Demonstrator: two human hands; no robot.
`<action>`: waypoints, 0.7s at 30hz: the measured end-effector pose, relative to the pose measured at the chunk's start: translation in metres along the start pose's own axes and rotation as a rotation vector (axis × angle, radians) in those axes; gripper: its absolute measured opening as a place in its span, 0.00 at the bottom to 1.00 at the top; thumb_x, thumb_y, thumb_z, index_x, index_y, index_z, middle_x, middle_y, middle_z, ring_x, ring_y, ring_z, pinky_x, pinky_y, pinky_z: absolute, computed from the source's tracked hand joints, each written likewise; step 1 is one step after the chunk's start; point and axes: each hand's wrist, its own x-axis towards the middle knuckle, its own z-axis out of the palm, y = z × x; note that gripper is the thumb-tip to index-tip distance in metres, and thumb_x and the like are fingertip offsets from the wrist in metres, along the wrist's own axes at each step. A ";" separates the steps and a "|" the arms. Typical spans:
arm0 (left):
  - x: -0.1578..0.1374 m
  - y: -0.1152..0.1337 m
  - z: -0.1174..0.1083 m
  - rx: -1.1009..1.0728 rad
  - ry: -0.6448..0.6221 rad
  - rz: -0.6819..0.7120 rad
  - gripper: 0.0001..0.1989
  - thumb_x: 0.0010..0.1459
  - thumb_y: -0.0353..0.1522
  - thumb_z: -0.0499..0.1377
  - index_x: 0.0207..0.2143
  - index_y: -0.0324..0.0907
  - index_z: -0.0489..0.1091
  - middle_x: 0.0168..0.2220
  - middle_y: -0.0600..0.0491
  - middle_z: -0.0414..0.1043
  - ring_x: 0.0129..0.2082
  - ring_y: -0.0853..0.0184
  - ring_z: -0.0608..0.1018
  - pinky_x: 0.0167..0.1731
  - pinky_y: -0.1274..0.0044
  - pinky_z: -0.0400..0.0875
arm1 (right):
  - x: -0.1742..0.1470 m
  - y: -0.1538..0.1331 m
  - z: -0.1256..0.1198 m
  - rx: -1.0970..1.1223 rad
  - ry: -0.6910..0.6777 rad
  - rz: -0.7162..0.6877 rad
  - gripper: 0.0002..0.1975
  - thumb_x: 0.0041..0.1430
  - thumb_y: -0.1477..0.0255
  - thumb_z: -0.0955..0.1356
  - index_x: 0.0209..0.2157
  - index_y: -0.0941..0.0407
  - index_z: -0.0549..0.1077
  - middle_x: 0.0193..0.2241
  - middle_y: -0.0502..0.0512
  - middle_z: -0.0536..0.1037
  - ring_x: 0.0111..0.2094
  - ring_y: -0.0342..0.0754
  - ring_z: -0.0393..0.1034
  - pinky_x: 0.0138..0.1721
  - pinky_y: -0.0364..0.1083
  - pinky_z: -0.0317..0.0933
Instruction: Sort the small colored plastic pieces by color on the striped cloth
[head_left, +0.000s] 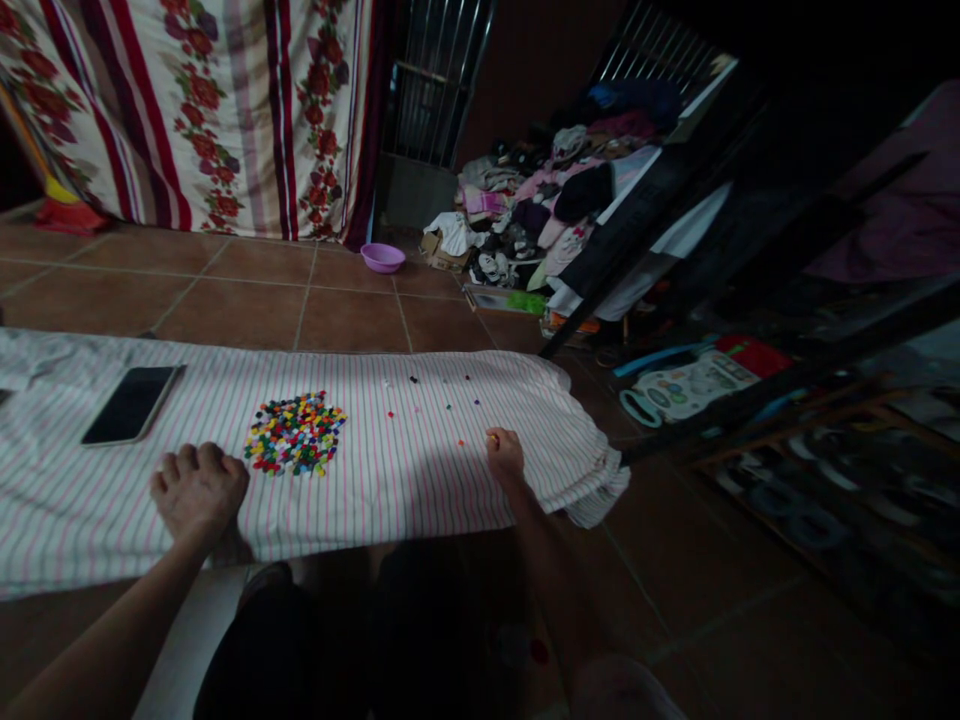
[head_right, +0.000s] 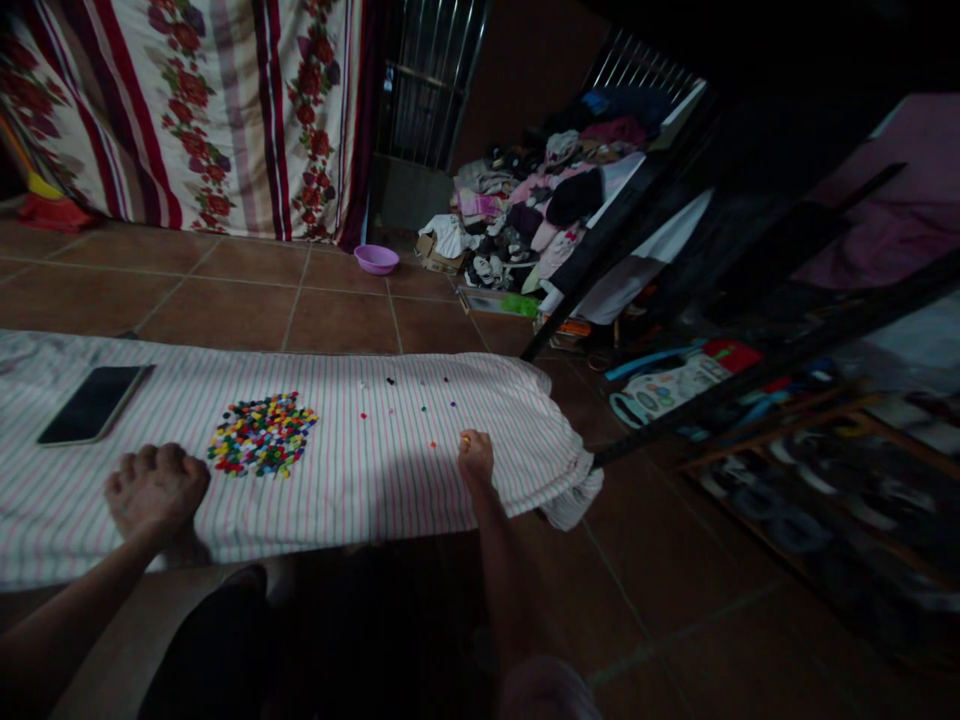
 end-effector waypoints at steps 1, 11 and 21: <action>0.000 0.001 -0.001 -0.006 0.003 -0.002 0.21 0.62 0.35 0.41 0.41 0.33 0.70 0.44 0.35 0.69 0.53 0.49 0.67 0.48 0.60 0.60 | 0.000 0.000 0.000 0.002 -0.004 -0.002 0.11 0.54 0.75 0.59 0.32 0.56 0.73 0.31 0.57 0.73 0.39 0.51 0.64 0.43 0.48 0.60; 0.001 0.000 0.001 0.023 0.014 -0.003 0.18 0.60 0.35 0.43 0.39 0.35 0.69 0.44 0.38 0.68 0.53 0.51 0.66 0.50 0.60 0.60 | -0.004 -0.021 -0.008 0.057 0.170 0.081 0.14 0.54 0.71 0.58 0.36 0.57 0.73 0.35 0.59 0.73 0.38 0.52 0.66 0.43 0.50 0.62; 0.003 -0.001 0.006 -0.020 -0.044 -0.049 0.19 0.60 0.35 0.43 0.42 0.36 0.69 0.47 0.38 0.68 0.56 0.50 0.64 0.54 0.59 0.56 | -0.032 -0.127 0.026 0.278 0.032 -0.152 0.14 0.59 0.72 0.57 0.36 0.55 0.73 0.35 0.57 0.74 0.39 0.50 0.69 0.42 0.50 0.65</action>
